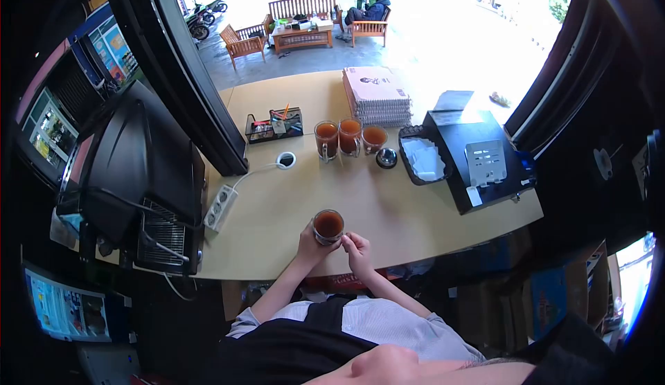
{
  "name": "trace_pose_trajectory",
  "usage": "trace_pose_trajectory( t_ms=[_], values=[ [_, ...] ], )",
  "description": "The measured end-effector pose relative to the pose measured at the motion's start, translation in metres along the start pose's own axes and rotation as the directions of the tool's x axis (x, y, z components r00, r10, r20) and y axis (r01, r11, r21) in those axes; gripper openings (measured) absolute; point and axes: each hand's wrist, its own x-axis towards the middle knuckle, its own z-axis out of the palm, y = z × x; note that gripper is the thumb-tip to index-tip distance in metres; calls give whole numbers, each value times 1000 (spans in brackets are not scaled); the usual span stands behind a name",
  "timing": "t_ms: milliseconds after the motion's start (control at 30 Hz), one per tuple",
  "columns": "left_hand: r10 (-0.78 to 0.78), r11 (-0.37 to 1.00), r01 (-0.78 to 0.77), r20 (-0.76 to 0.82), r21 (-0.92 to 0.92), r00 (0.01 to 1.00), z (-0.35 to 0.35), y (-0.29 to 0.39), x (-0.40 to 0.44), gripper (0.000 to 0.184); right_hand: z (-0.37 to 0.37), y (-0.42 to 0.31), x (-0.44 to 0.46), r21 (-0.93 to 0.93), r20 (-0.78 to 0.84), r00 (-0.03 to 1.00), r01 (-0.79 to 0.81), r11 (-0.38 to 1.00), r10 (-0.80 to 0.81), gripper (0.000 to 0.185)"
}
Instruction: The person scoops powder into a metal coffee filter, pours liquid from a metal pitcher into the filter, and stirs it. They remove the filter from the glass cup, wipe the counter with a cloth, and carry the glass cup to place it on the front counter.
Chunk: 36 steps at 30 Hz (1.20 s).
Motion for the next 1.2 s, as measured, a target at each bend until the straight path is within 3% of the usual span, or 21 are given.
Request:
trace_pose_trajectory(
  t_ms=[267, 333, 467, 667, 767, 833, 867, 933, 1067, 1133, 1200],
  values=[
    [20, 996, -24, 52, 82, 998, -17, -50, 48, 61, 31, 36, 43, 22, -64, 997, 41, 999, -39, 33],
    [85, 991, -95, 102, 94, 991, -22, -60, 62, 64, 36, 42, 52, 19, -73, 996, 56, 998, -54, 32],
    [11, 1000, -15, 205, 21, 979, -33, -77, 88, 71, 51, 43, 72, 41, -63, 995, 85, 996, -82, 31],
    [23, 996, -47, 279, 80, 960, -47, -97, 124, 79, 66, 45, 98, 6, -83, 993, 83, 997, -82, 27],
    [38, 996, -69, 395, 63, 918, -53, -106, 137, 79, 68, 65, 115, 4, -116, 990, 75, 997, -74, 25],
    [-137, 990, 143, 432, 19, 891, -66, -86, 141, 84, 73, 72, 121, 25, -148, 988, 45, 999, -41, 27],
    [-144, 988, 150, 440, 20, 886, -70, -76, 140, 84, 77, 72, 126, 11, -162, 986, 49, 999, -47, 27],
    [-309, 931, 237, 251, 278, 917, -72, -64, 139, 87, 82, 74, 136, -5, -180, 982, 49, 999, -49, 26],
    [-280, 941, 226, 205, 251, 938, -77, -78, 137, 85, 92, 80, 156, 10, -224, 972, 78, 997, -74, 25],
    [-114, 983, 78, 216, 166, 970, -77, -90, 138, 67, 96, 83, 167, 9, -235, 968, 97, 995, -92, 25],
    [-49, 994, 29, 190, 109, 981, -72, -101, 142, 58, 100, 85, 180, 47, -263, 957, 140, 989, -123, 25]
  ],
)
